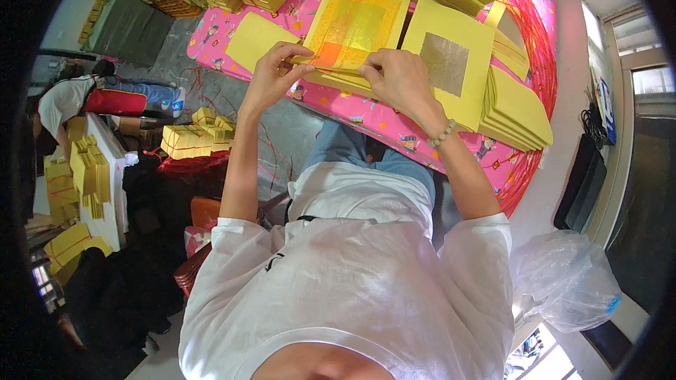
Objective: The recorder is counting and sorting stacks of yellow joss paper.
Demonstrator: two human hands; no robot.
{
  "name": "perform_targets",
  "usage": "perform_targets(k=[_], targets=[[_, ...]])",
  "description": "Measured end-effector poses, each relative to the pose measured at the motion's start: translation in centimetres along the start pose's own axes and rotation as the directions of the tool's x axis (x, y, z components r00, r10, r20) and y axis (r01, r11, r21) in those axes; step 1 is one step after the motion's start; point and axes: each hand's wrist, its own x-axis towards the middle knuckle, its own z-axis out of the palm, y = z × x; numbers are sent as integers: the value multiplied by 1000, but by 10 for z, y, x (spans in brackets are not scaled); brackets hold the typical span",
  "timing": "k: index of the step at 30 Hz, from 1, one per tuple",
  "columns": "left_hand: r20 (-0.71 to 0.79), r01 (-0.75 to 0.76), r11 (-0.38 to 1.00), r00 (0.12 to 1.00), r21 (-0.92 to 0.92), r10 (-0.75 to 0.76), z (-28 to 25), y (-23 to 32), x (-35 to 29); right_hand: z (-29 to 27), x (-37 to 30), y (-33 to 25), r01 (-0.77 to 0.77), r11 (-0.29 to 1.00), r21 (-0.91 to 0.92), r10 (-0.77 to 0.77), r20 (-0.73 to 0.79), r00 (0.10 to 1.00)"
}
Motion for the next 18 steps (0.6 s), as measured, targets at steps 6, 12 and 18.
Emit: perform_targets(k=[6, 12, 18], targets=[[18, -124, 945, 992, 304, 124, -3, 14, 3, 0, -1, -1, 10, 1000, 10, -10, -15, 1000], [147, -349, 725, 933, 594, 328, 13, 37, 17, -6, -2, -6, 72, 997, 18, -69, -116, 991], [68, -310, 810, 945, 498, 319, 17, 36, 26, -15, -1, -9, 304, 939, 159, -213, -424, 880]])
